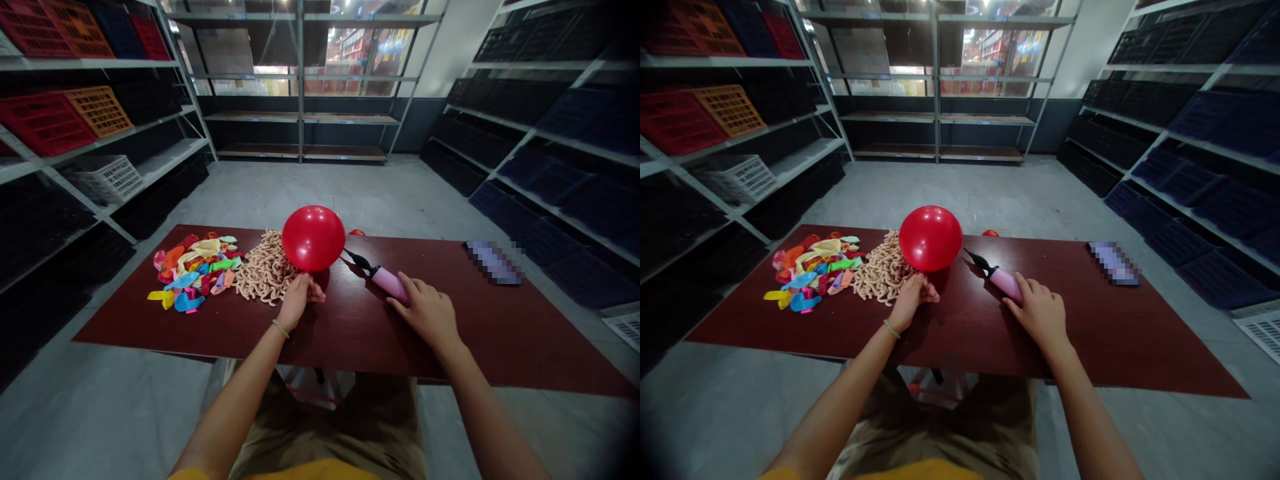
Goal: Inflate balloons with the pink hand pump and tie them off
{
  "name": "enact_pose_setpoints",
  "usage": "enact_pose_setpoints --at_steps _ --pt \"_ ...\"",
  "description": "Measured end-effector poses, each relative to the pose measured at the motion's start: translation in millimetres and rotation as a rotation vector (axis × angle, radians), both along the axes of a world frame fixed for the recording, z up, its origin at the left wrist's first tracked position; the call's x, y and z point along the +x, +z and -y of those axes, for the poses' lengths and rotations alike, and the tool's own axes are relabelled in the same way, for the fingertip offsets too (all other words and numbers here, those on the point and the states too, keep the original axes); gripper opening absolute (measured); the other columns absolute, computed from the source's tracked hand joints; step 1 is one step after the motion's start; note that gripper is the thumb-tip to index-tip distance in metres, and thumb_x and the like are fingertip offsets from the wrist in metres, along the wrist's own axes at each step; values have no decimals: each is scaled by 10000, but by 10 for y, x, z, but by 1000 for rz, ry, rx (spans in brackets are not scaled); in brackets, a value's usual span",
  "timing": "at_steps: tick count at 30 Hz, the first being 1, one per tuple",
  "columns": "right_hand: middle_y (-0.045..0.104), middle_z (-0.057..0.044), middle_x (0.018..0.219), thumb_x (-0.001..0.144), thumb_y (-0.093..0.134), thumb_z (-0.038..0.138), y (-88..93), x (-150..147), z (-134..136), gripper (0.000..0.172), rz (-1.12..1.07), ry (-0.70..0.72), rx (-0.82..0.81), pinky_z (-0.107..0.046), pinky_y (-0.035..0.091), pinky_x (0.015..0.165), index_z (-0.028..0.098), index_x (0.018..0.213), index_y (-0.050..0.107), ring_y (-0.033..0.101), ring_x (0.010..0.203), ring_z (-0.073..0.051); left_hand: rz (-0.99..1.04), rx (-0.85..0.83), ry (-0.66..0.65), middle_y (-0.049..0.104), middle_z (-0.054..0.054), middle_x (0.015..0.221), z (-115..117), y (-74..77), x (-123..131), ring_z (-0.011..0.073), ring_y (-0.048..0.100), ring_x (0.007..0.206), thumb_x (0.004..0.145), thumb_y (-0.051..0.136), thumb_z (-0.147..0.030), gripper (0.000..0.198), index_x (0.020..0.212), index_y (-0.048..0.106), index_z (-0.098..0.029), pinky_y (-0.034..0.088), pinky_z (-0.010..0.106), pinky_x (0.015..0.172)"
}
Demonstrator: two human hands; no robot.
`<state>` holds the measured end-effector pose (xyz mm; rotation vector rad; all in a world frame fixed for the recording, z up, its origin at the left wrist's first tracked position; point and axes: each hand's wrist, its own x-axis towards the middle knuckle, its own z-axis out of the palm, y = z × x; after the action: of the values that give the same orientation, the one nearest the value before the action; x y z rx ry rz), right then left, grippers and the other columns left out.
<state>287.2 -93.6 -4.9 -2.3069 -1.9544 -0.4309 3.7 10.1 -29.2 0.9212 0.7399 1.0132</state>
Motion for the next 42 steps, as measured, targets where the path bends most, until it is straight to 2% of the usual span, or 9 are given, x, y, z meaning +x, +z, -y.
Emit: enact_pose_setpoints --at_steps 7,13,17,21,27,32,37,39,42 --pt "548 -159 1354 930 531 408 150 -201 -146 509 -81 214 237 -469 374 1002 199 1392 501 455 1260 -326 -9 26 -8 585 -18 612 19 26 3 138 608 560 866 549 -545 374 789 466 -188 552 302 603" --pt "615 -73 1254 941 547 257 359 -846 -429 385 -68 566 398 -423 327 1093 268 1325 575 492 1200 -235 -94 46 -139 478 -52 505 37 144 -86 110 482 438 883 513 -531 366 745 468 -195 493 250 482" --pt "521 -48 1422 935 558 252 381 -1242 -593 449 18 732 363 -517 178 1169 313 1379 522 333 1382 -266 -285 64 -269 445 -55 470 80 300 -276 98 435 377 883 502 -519 373 701 481 -194 439 226 412" --pt "428 -41 1515 905 590 247 363 -1450 -663 419 -12 782 286 -586 83 1166 341 1313 579 220 1450 -291 -408 26 -317 411 -62 442 155 399 -495 99 407 346 862 537 -533 376 697 496 -197 394 216 364" --pt "418 -22 1531 898 588 246 318 -1608 -682 305 -38 813 274 -612 34 1158 342 1179 660 233 1452 -283 -381 -47 -308 364 -74 468 242 372 -710 80 349 346 865 535 -567 395 726 481 -202 332 188 338" --pt "461 17 1502 923 586 334 266 -1661 -712 191 -12 819 333 -624 -3 1157 342 1085 687 272 1436 -273 -319 -105 -304 346 -78 476 258 390 -768 65 313 346 859 558 -563 398 724 478 -198 291 174 340" --pt "593 61 1371 937 576 275 230 -1702 -731 139 -11 829 486 -589 16 1168 330 958 702 346 1393 -235 -318 -103 -287 340 -82 453 236 468 -796 67 328 337 837 589 -570 409 717 502 -190 296 175 345" --pt "641 56 1300 941 572 263 273 -1722 -733 143 -27 835 509 -579 9 1169 315 922 704 392 1358 -223 -335 -68 -249 385 -63 458 225 485 -805 79 366 348 841 580 -579 419 727 550 -177 341 190 359" --pt "705 58 1163 936 585 253 424 -1740 -744 147 -88 800 541 -567 -1 1168 300 875 710 451 1299 -209 -313 37 -29 489 -22 515 223 470 -802 107 449 396 877 527 -576 430 805 629 -165 405 219 401"
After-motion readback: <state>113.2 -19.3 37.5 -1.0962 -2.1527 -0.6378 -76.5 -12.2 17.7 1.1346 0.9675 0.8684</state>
